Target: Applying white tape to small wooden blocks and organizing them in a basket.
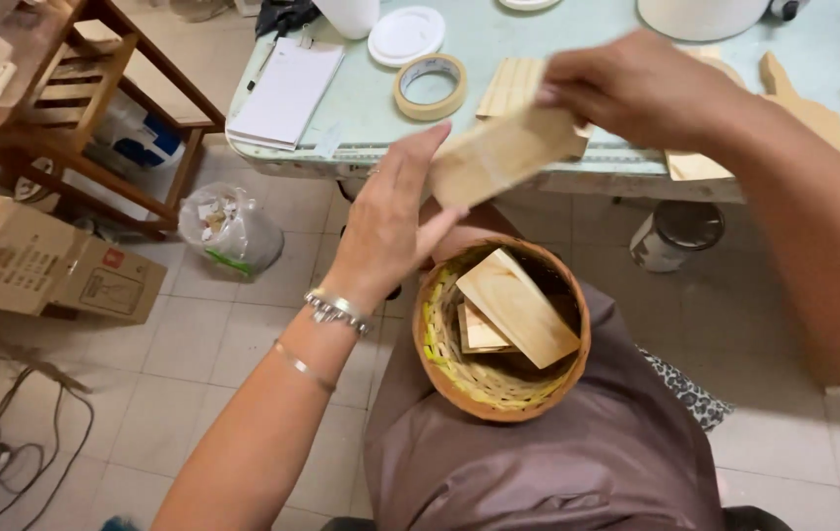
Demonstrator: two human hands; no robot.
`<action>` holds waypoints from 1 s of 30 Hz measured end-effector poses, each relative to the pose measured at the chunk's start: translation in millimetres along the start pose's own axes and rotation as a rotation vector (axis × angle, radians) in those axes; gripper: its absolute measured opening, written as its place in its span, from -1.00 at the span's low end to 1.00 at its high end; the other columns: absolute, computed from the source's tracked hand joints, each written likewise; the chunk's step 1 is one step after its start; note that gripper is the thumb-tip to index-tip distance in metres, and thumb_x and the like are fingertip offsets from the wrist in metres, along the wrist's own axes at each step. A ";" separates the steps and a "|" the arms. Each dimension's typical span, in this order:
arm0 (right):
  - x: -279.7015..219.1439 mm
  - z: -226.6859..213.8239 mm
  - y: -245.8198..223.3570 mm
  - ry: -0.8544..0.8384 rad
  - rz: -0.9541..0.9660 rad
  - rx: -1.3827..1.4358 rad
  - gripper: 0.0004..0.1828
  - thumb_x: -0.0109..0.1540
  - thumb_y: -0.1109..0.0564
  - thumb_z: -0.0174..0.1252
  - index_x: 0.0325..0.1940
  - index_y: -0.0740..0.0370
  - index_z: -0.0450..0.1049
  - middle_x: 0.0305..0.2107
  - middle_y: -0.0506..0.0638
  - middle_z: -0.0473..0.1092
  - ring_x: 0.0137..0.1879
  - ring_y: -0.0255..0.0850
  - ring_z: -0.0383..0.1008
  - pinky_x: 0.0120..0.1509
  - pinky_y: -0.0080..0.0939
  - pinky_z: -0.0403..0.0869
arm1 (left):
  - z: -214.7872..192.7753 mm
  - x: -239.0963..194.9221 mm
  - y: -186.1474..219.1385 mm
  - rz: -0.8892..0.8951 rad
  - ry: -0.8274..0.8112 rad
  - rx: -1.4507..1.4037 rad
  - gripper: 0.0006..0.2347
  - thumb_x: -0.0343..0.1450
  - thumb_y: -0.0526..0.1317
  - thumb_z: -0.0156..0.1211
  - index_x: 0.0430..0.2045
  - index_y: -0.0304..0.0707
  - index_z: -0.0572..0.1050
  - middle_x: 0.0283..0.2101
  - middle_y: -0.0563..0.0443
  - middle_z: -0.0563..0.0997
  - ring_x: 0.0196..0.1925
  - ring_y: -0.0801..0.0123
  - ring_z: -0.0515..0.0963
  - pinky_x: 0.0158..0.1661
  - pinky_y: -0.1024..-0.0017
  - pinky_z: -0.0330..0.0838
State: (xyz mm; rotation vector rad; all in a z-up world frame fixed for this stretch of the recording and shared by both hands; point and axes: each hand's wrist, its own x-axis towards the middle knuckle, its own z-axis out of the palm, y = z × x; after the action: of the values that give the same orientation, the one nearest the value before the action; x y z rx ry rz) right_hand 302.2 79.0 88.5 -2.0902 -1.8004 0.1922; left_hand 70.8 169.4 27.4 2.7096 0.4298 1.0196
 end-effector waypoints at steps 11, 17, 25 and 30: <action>155.6 111.0 32.1 0.180 -0.320 -0.019 -0.84 0.09 0.19 0.07 -0.31 0.11 0.53 -0.31 -0.01 0.43 -0.23 0.01 0.35 -0.12 0.00 0.32 | 21.7 -22.8 -67.4 -0.313 0.298 0.190 -0.53 0.11 -0.25 0.38 -0.17 -0.46 0.35 -0.24 -0.16 0.41 -0.24 0.17 0.43 -0.17 0.37 0.36; 188.7 168.6 42.2 0.538 -0.443 -0.452 -0.83 0.03 -0.04 0.08 -0.59 0.02 0.46 -0.56 -0.03 0.42 -0.46 -0.06 0.37 -0.25 0.04 0.18 | 33.6 -37.6 -79.7 -0.590 0.229 0.116 -0.53 0.15 -0.20 0.33 -0.20 -0.51 0.28 -0.20 -0.21 0.35 -0.27 0.20 0.44 -0.23 0.38 0.35; 60.1 60.6 49.1 0.900 -0.327 -0.090 -0.93 0.10 0.28 0.12 -0.35 0.19 0.43 -0.58 -0.12 0.35 -0.56 -0.31 0.24 -0.50 -0.32 0.27 | 65.3 29.0 -82.9 -0.677 0.143 0.296 -0.40 0.15 -0.04 0.38 -0.11 -0.44 0.22 -0.17 -0.21 0.41 -0.23 0.09 0.48 -0.26 0.26 0.40; -16.9 28.1 144.9 0.812 -0.201 -0.457 -0.86 0.11 0.32 0.20 -0.25 0.27 0.48 -0.48 0.03 0.37 -0.50 -0.10 0.24 -0.36 -0.12 0.24 | 87.1 34.6 -82.5 -0.623 0.185 0.314 -0.27 0.17 0.14 0.37 -0.05 -0.50 0.18 -0.05 -0.27 0.33 -0.03 0.02 0.38 -0.05 0.19 0.26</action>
State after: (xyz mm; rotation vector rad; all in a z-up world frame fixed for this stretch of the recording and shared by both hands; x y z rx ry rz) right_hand 423.7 51.7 7.4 -1.8039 -1.5770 -1.0518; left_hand 137.9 250.0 -40.5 2.4391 1.4610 1.0724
